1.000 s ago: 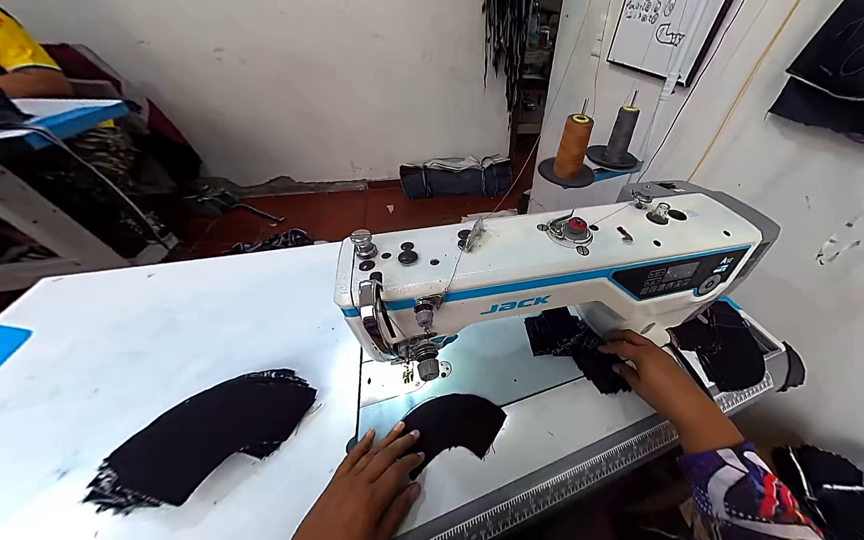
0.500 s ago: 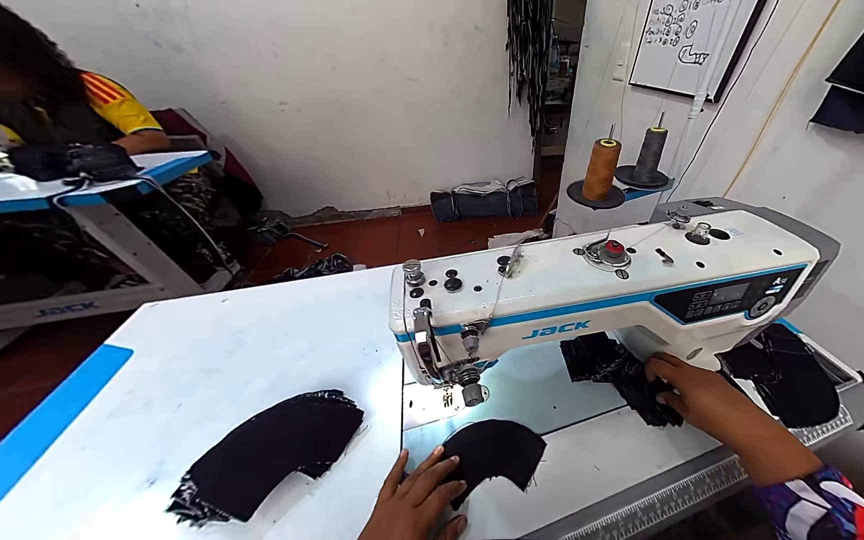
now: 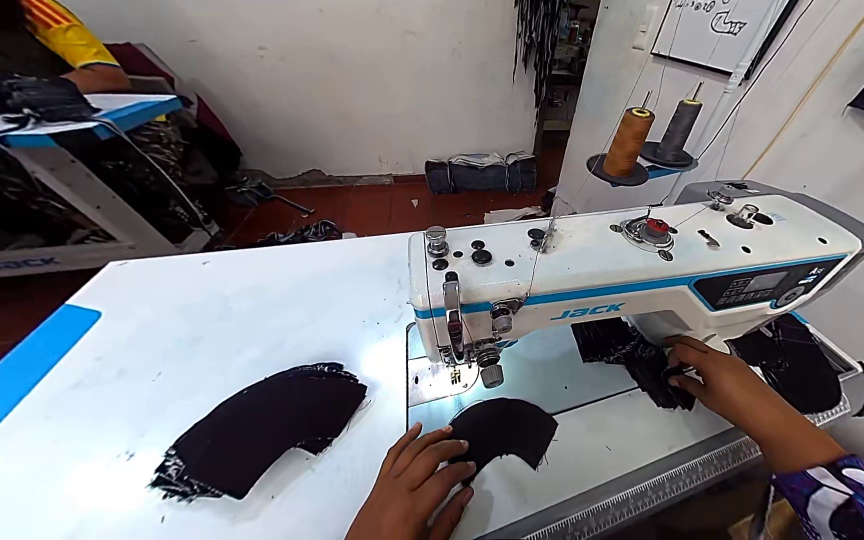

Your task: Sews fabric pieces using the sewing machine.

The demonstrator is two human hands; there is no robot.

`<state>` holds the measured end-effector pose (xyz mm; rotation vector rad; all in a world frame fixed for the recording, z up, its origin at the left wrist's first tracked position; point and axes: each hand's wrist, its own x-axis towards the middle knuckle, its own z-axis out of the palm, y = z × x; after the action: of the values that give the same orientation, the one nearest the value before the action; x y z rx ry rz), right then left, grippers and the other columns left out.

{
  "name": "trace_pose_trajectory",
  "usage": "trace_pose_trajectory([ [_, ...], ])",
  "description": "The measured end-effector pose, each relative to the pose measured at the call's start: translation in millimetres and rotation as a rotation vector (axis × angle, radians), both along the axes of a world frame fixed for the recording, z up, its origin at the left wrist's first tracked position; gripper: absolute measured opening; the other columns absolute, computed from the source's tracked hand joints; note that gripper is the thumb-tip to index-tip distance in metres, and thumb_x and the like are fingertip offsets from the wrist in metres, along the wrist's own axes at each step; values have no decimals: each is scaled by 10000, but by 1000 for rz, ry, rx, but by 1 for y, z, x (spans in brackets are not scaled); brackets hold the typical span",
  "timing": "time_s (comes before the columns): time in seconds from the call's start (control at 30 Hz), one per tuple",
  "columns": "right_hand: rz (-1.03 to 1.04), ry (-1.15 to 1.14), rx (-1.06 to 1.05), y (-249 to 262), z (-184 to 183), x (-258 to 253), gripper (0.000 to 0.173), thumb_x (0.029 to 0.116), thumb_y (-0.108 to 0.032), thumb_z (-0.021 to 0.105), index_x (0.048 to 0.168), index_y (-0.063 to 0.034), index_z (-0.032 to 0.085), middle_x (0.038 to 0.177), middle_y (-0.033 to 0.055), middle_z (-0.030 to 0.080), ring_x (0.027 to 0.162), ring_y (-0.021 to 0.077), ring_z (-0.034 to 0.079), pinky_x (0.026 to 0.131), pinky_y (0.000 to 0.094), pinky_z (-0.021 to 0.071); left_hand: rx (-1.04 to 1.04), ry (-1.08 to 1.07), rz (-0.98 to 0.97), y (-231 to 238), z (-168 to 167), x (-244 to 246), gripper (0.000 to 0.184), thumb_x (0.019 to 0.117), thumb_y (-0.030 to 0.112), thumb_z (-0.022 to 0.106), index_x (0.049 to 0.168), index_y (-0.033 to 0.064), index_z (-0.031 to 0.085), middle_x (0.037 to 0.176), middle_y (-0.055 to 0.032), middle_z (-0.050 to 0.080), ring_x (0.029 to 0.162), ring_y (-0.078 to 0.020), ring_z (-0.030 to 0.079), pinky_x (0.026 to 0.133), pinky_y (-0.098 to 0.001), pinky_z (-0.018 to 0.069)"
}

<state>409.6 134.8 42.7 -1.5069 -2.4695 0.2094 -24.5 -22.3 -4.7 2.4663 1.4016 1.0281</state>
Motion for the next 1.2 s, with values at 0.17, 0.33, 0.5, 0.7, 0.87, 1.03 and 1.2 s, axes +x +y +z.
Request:
trace_pose_trajectory([
  [0.17, 76, -11, 66, 0, -6, 4, 238, 840, 17, 766, 1065, -62, 765, 1202, 172, 716, 969, 389, 733, 786, 621, 589, 37, 17, -2, 4, 0, 2, 258, 1047, 338, 547, 1039, 161, 735, 1150, -62, 730, 1230, -252, 628, 1125, -474, 404],
  [0.33, 12, -74, -76, -1, 4, -1, 230, 908, -40, 733, 1137, -51, 739, 1226, 173, 704, 970, 393, 724, 826, 615, 572, 28, 15, -6, 7, 3, -1, 250, 1046, 334, 554, 1037, 164, 738, 1136, -55, 731, 1223, -232, 626, 1129, -450, 394],
  [0.5, -25, -110, -81, -3, 11, -5, 158, 915, -81, 744, 1068, -46, 747, 1164, 158, 723, 932, 373, 729, 803, 596, 577, 23, 10, -25, 9, 8, 2, 251, 1045, 330, 557, 1041, 154, 736, 1111, -64, 735, 1192, -235, 639, 1108, -437, 412],
  [0.7, 13, 11, 157, -4, -7, 2, 95, 799, -45, 826, 851, -37, 746, 1113, 155, 746, 957, 357, 742, 769, 590, 592, 11, -1, -38, 9, 18, 1, 240, 1034, 324, 583, 1045, 144, 742, 1115, -80, 736, 1189, -244, 639, 1090, -433, 423],
  [0.87, 158, 122, 430, -30, 17, -18, 161, 889, -135, 622, 838, -107, 772, 885, 79, 761, 856, 290, 742, 732, 518, 587, -148, -368, -174, 3, 47, 1, 246, 944, 250, 747, 1042, 25, 734, 1063, -121, 734, 1108, -128, 664, 993, -272, 516],
  [1.03, 548, 641, -16, -81, 24, -147, 136, 913, -149, 721, 999, -46, 740, 906, 85, 741, 783, 106, 697, 713, 226, 575, -413, -599, -323, 16, 67, 29, 327, 929, 330, 740, 1049, 58, 605, 1097, -26, 750, 1018, -56, 712, 892, -271, 587],
  [1.2, 564, 852, -335, -98, 0, -213, 259, 838, -150, 801, 957, 9, 635, 820, 88, 666, 677, 37, 598, 611, 149, 485, -714, -627, -93, 9, 58, 14, 276, 885, 124, 770, 744, 101, 534, 727, 98, 633, 640, 65, 521, 599, -142, 406],
])
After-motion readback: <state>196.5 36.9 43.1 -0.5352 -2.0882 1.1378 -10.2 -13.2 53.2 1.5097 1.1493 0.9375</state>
